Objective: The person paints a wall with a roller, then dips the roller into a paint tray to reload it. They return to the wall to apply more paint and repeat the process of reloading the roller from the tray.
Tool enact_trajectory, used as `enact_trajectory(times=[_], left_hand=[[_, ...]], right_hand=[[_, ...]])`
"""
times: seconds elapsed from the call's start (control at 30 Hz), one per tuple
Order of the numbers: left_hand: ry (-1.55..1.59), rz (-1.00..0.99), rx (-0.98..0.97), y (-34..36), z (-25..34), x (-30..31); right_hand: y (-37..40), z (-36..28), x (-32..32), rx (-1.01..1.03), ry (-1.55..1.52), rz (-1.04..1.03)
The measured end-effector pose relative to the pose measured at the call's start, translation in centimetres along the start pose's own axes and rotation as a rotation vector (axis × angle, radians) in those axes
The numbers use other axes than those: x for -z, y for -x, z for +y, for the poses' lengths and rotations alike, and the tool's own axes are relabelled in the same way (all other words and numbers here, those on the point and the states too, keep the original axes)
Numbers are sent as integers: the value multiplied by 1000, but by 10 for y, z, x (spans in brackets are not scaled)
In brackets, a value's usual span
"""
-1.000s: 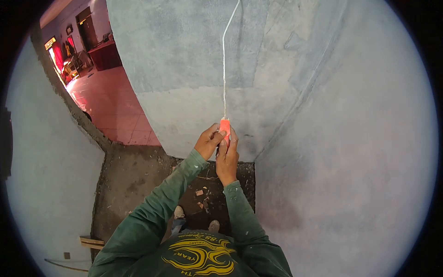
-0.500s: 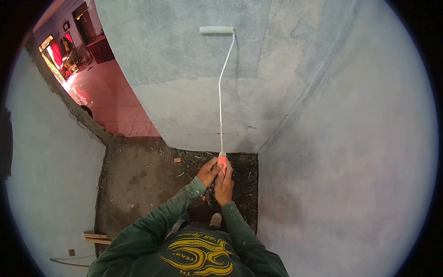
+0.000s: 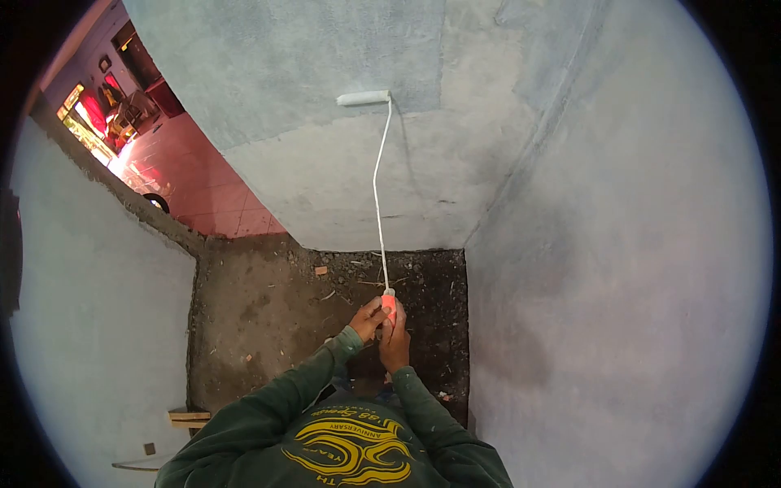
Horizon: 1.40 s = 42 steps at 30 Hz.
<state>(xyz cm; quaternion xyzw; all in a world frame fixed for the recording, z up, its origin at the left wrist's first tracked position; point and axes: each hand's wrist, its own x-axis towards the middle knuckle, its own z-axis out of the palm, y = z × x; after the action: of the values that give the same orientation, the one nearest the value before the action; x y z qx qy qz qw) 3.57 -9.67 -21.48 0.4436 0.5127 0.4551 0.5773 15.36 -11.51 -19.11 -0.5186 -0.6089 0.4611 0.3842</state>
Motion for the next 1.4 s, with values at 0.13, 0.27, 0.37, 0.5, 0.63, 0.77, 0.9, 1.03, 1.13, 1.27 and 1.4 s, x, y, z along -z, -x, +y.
enact_trajectory(times=[0.13,0.27,0.37,0.5,0.63,0.77,0.9,1.03,1.13,1.27,1.4], left_hand=[[10,-54,140,2,-20,3],[-366,-104,-231,25,-27,-1],[-236,-132,-92,46,-9,-6],[55,-250,-169,48,79,5],[-320,-37,-496,18,188,33],[-215,-37,-543,-1,284,40],[-150,-105,-580,-28,333,40],[-96,-137,-549,-42,342,39],[-115,-107,-519,-41,332,37],[-104,-81,-419,-34,291,32],[-141,-62,-383,-21,223,30]], right_hand=[[10,9,1,28,19,14],[35,12,11,86,16,62],[61,-33,25,99,-3,85],[41,-69,11,331,82,240],[-19,-150,0,277,-146,265],[-61,-224,11,370,-229,278],[-76,-285,28,391,-189,299],[-82,-295,33,399,-159,278],[-84,-288,34,382,-138,267],[-71,-253,29,358,-63,264],[-48,-186,19,395,74,287]])
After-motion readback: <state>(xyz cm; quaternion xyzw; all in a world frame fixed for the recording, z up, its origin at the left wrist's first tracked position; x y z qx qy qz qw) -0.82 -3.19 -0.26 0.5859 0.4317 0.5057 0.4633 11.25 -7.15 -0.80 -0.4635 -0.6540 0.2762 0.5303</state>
